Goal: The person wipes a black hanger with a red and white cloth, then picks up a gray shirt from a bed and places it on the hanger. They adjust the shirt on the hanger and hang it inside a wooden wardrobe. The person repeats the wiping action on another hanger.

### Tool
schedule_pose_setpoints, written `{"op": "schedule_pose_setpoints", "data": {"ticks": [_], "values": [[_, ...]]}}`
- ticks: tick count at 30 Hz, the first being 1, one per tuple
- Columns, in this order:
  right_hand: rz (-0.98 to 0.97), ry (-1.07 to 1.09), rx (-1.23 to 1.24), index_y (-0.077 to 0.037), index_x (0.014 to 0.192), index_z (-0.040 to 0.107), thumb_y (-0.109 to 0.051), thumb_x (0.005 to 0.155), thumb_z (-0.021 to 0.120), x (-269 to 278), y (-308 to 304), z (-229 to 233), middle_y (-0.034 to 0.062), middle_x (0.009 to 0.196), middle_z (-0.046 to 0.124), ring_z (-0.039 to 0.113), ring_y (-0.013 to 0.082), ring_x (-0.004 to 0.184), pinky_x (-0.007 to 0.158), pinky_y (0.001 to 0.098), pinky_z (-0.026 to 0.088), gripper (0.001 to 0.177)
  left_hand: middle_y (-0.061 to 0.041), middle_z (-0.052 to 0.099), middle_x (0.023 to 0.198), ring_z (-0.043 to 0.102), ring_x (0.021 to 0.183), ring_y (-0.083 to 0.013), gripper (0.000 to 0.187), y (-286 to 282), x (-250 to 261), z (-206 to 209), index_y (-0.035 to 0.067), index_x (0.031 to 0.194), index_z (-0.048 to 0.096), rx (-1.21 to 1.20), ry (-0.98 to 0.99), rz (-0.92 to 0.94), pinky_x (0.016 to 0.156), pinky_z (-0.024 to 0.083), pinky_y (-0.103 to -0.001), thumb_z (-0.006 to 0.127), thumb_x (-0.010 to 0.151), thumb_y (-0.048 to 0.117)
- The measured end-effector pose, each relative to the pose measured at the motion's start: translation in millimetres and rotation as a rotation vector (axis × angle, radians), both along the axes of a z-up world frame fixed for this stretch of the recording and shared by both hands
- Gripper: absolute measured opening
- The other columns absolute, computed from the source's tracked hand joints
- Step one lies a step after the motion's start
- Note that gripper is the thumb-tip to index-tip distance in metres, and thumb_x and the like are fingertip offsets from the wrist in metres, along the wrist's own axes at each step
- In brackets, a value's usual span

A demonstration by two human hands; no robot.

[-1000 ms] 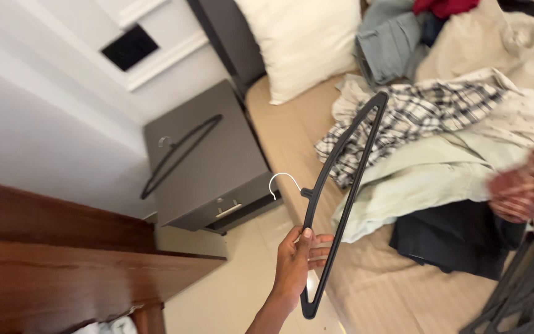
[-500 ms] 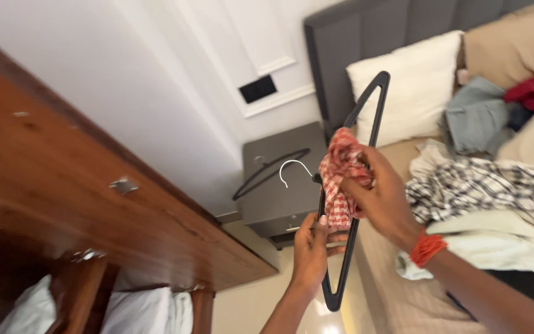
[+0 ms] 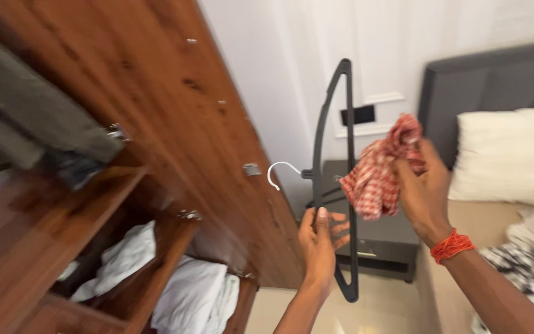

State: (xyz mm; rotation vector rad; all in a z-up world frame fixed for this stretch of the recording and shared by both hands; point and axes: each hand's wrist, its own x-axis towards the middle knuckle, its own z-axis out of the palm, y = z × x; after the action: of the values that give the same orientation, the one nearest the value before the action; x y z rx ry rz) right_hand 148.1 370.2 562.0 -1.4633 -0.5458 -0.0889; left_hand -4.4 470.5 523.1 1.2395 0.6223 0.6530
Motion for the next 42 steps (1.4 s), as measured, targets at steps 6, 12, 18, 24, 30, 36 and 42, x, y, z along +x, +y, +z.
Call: {"op": "schedule_pose_setpoints", "data": {"ticks": [6, 12, 18, 24, 30, 36, 42], "values": [[0.178, 0.073, -0.075, -0.006, 0.142, 0.052, -0.017, 0.096, 0.063, -53.8, 69.6, 39.2, 0.0085, 0.119, 0.069, 0.066, 0.0168, 0.101, 0.088, 0.0329, 0.051, 0.048, -0.002, 0.068, 0.089, 0.071, 0.083, -0.0161, 0.032, 36.8, -41.6, 30.9, 0.008, 0.103, 0.057, 0.018, -0.098, 0.057, 0.072, 0.060, -0.030, 0.045, 0.106, 0.038], [0.331, 0.099, -0.124, -0.004, 0.136, 0.052, -0.023, 0.085, 0.075, -107.2, 112.7, 72.6, 0.0115, 0.120, 0.070, 0.070, 0.0208, 0.106, 0.092, 0.0362, 0.055, 0.059, -0.001, 0.059, 0.077, 0.070, 0.077, -0.0127, 0.035, 68.5, -86.5, 54.8, 0.009, 0.096, 0.053, 0.066, -0.121, 0.149, 0.068, 0.059, -0.030, 0.045, 0.106, 0.042], [0.431, 0.108, -0.052, -0.006, 0.136, 0.048, -0.020, 0.076, 0.079, -156.8, 140.5, 76.8, 0.0098, 0.118, 0.070, 0.070, 0.0191, 0.104, 0.093, 0.0349, 0.054, 0.069, -0.001, 0.052, 0.065, 0.054, 0.060, -0.0099, 0.043, 101.0, -123.7, 81.7, 0.009, 0.085, 0.053, 0.278, -0.013, 0.335, 0.057, 0.051, -0.027, 0.044, 0.108, 0.044], [0.464, 0.059, 0.018, -0.002, 0.117, 0.060, -0.019, 0.077, 0.081, -190.2, 156.4, 131.6, 0.0091, 0.102, 0.074, 0.072, 0.0180, 0.091, 0.084, 0.0338, 0.057, 0.048, 0.005, 0.040, 0.064, 0.037, 0.054, -0.0068, 0.036, 119.8, -159.2, 119.5, 0.014, 0.084, 0.048, 0.153, -0.169, 0.239, 0.048, 0.031, -0.026, 0.044, 0.108, 0.041], [0.581, 0.110, 0.207, -0.006, 0.118, 0.057, -0.012, 0.081, 0.076, -230.3, 165.7, 166.6, 0.0063, 0.101, 0.072, 0.072, 0.0149, 0.088, 0.078, 0.0319, 0.060, 0.042, 0.004, 0.046, 0.064, 0.044, 0.055, -0.0058, 0.038, 135.5, -179.6, 170.2, 0.012, 0.080, 0.051, 0.367, -0.133, 0.400, 0.048, 0.037, -0.025, 0.046, 0.107, 0.039], [0.505, -0.052, 0.233, -0.003, 0.118, 0.058, -0.007, 0.082, 0.078, -237.5, 179.4, 185.9, 0.0073, 0.108, 0.069, 0.069, 0.0138, 0.092, 0.081, 0.0305, 0.058, 0.042, 0.004, 0.040, 0.062, 0.037, 0.050, -0.0071, 0.036, 140.2, -203.3, 209.8, 0.011, 0.083, 0.049, 0.260, -0.148, 0.267, 0.044, 0.033, -0.028, 0.044, 0.108, 0.037], [0.487, 0.094, 0.257, -0.002, 0.114, 0.062, -0.010, 0.082, 0.075, -214.6, 183.4, 228.9, 0.0070, 0.099, 0.071, 0.070, 0.0168, 0.084, 0.075, 0.0334, 0.058, 0.036, 0.006, 0.030, 0.058, 0.028, 0.045, -0.0069, 0.037, 139.9, -220.3, 231.3, 0.012, 0.082, 0.047, 0.240, -0.182, 0.092, 0.042, 0.028, -0.027, 0.042, 0.109, 0.037]]}}
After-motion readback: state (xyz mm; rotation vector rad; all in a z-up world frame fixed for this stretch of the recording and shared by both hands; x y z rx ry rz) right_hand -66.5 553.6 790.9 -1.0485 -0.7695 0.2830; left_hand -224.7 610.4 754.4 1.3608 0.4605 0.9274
